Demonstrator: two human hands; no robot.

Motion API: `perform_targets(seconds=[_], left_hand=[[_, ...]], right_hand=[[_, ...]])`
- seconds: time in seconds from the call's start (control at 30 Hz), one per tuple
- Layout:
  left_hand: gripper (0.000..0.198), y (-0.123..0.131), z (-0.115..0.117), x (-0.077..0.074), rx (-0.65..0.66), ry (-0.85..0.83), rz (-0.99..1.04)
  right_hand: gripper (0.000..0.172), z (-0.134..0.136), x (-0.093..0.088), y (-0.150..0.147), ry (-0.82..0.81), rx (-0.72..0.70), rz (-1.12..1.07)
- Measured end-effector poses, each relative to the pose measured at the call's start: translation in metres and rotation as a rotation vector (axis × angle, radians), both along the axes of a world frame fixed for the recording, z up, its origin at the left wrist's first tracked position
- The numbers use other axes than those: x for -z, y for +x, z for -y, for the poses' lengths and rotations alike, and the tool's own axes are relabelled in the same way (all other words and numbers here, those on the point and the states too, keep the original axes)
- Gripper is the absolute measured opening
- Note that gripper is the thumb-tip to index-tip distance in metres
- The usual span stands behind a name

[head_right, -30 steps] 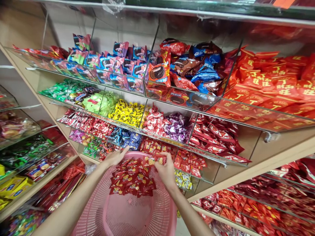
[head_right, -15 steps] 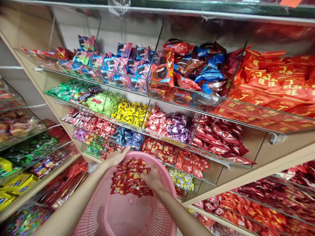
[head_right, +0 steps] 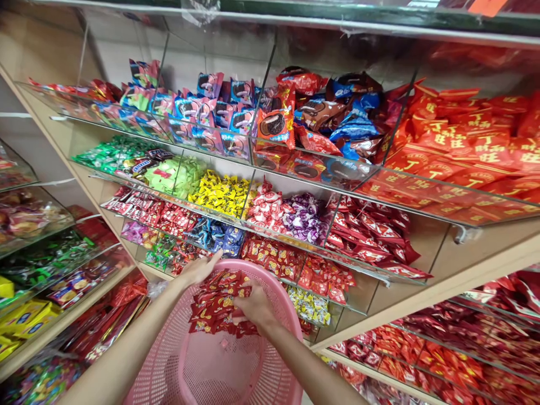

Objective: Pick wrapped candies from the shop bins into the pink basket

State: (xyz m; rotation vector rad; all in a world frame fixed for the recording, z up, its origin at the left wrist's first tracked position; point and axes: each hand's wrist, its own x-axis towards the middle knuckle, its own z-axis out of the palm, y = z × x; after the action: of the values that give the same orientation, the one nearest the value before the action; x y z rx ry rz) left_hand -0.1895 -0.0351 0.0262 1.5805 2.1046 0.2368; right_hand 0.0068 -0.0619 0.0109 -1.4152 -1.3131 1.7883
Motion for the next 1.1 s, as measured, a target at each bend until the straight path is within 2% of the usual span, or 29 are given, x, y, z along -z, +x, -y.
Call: perform_targets(seconds=[0.17,0.3,0.4,0.47,0.53,0.6,0.67,0.73,0.8,0.93,1.1], left_hand=[[0.093,-0.002,0.001,0.000,-0.010,0.006,0.007],[0.095,-0.005,0.002,0.001,-0.018,0.008,0.013],[0.096,-0.005,0.003,0.001,-0.030,0.004,0.018],[0.095,-0.004,0.003,0.000,-0.030,0.010,0.026],[0.095,-0.002,0.003,-0.001,-0.031,0.010,0.026],[0.094,-0.001,0.003,-0.002,-0.031,0.010,0.024],[0.094,0.000,0.003,-0.002,-0.026,0.010,0.025],[0.095,0.001,0.002,-0.002,-0.024,0.012,0.022],[0.097,0.001,0.002,-0.002,-0.027,0.015,0.013],[0.098,0.001,0.002,-0.001,-0.039,0.016,0.005],[0.099,0.001,0.002,-0.002,-0.031,0.007,0.002]], right_hand=[[0.045,-0.003,0.004,0.003,0.041,0.012,-0.038],[0.048,-0.007,-0.005,0.018,0.067,0.007,-0.020],[0.041,-0.013,-0.013,0.031,0.104,0.000,-0.029],[0.038,-0.018,-0.017,0.037,0.236,0.011,0.020],[0.043,-0.020,-0.018,0.040,0.472,-0.032,0.183],[0.049,-0.022,-0.020,0.042,0.740,-0.137,0.461],[0.046,-0.021,-0.021,0.042,0.949,-0.272,0.758],[0.040,-0.021,-0.021,0.041,1.091,-0.400,0.979],[0.041,-0.021,-0.017,0.037,1.207,-0.497,1.112],[0.052,-0.022,-0.001,0.030,1.370,-0.564,1.168],[0.054,-0.022,0.018,0.026,1.431,-0.567,1.104]])
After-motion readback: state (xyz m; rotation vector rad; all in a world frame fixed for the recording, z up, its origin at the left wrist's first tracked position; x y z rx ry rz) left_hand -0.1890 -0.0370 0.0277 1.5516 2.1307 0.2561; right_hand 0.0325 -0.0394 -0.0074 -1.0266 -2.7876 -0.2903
